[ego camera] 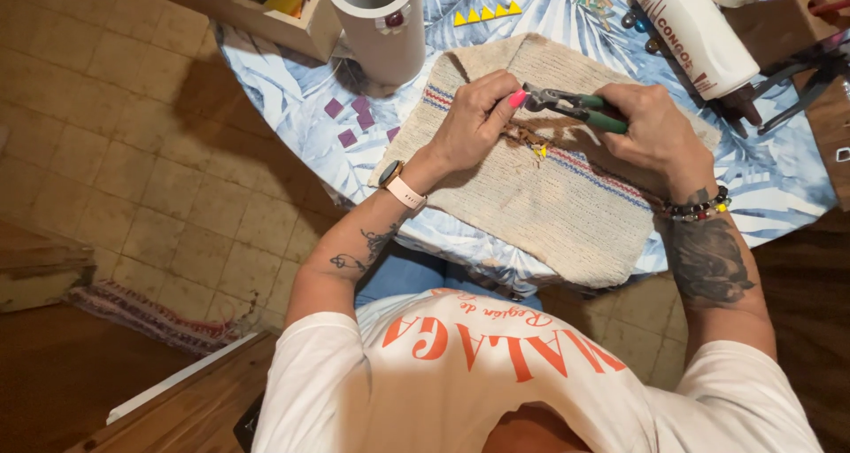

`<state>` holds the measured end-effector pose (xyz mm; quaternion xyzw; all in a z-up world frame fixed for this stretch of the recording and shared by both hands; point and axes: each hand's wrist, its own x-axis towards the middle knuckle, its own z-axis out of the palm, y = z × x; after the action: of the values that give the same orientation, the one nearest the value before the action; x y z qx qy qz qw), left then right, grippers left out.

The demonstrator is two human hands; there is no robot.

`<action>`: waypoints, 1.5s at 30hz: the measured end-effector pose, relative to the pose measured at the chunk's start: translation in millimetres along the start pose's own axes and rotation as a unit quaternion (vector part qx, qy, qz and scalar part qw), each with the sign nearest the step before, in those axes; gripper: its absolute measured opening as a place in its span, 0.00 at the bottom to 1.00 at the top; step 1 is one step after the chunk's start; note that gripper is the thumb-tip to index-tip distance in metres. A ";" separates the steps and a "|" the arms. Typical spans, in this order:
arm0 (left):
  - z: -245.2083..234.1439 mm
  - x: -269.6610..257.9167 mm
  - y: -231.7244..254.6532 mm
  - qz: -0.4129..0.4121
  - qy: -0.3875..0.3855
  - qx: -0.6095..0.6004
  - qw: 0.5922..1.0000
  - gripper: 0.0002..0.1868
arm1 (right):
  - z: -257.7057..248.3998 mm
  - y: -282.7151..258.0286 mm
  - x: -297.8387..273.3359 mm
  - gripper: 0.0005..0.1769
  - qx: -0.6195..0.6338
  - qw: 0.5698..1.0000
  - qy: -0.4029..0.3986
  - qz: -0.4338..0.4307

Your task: Cutting small mosaic tiles into smaller pieces using hand nippers

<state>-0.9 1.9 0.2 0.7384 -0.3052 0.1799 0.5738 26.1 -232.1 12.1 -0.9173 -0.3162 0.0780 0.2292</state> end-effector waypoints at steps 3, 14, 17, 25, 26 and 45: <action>0.9 -0.5 -1.4 0.003 -0.001 -0.005 1.000 0.14 | 3.1 6.9 -1.6 0.06 -0.001 1.000 0.003 -0.002; 1.7 1.1 0.5 -0.012 0.030 0.001 0.999 0.14 | -5.2 -12.6 0.7 0.18 -0.008 1.000 -0.003 -0.007; 1.2 1.0 1.4 -0.013 0.026 0.012 0.999 0.14 | -4.2 -11.9 0.1 0.18 -0.010 1.000 -0.004 -0.006; 0.5 1.8 1.8 -0.001 0.021 0.017 1.000 0.13 | -0.6 -3.0 0.2 0.21 -0.023 0.999 0.001 -0.028; 0.7 1.6 1.3 -0.001 0.021 0.019 1.000 0.13 | -1.0 -3.6 0.2 0.19 -0.022 0.999 -0.002 -0.026; 5.9 0.1 -5.9 -0.020 0.024 0.003 0.999 0.15 | -15.0 -16.1 -7.4 0.11 0.028 0.997 0.040 0.063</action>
<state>2.6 -2.8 -5.7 0.7415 -0.2758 0.1873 0.5823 15.8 -231.0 32.9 -0.9309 -0.2458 0.0644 0.2623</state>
